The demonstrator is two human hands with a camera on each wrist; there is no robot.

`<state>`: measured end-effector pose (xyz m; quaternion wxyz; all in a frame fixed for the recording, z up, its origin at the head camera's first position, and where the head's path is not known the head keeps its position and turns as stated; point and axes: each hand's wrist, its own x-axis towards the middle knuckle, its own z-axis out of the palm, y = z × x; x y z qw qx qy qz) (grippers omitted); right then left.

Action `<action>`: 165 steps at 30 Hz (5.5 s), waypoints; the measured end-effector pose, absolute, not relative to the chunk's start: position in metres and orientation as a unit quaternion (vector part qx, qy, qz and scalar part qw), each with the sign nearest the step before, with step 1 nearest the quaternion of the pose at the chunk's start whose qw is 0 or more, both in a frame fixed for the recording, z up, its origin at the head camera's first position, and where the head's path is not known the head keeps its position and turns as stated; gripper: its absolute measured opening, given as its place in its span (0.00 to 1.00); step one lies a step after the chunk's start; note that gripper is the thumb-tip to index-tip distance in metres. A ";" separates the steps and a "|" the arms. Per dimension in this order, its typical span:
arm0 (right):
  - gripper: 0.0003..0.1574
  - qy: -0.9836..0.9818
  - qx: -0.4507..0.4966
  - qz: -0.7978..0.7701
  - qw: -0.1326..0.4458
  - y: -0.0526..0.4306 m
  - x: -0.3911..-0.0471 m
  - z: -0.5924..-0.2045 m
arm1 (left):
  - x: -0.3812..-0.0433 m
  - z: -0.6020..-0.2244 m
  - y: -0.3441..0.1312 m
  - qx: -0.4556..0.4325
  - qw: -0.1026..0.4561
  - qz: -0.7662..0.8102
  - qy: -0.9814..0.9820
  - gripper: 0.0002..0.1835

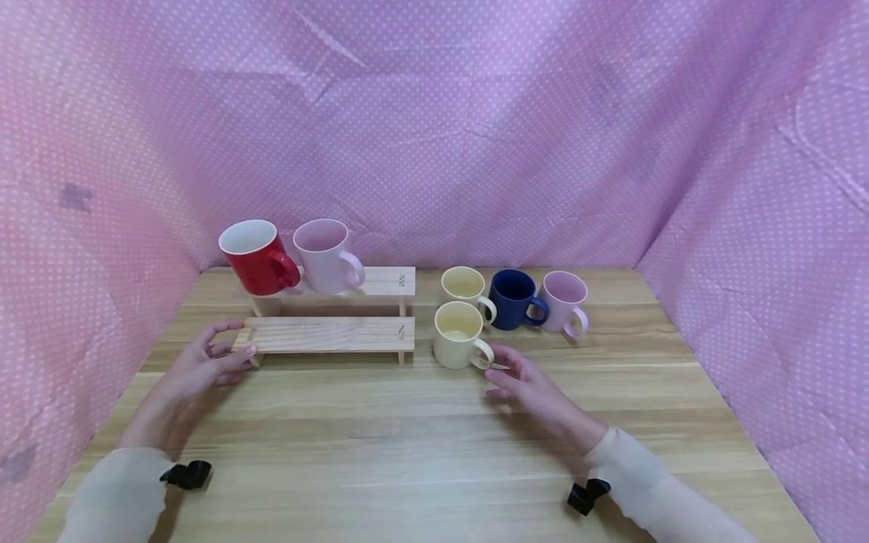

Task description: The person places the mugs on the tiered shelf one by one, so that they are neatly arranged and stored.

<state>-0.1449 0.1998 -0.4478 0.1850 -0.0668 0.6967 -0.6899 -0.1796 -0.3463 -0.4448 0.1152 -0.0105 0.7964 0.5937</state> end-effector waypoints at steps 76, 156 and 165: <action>0.18 0.661 -0.062 -0.721 0.197 0.189 -0.171 -0.445 | -0.182 -0.449 -0.346 -0.016 0.115 0.597 0.793 0.31; 0.21 0.708 -0.110 -0.680 0.153 0.072 -0.252 -0.356 | -0.179 -0.447 -0.350 -0.023 0.119 0.597 0.793 0.30; 0.22 0.715 -0.103 -0.679 0.130 0.067 -0.246 -0.359 | -0.177 -0.443 -0.353 -0.024 0.119 0.597 0.793 0.30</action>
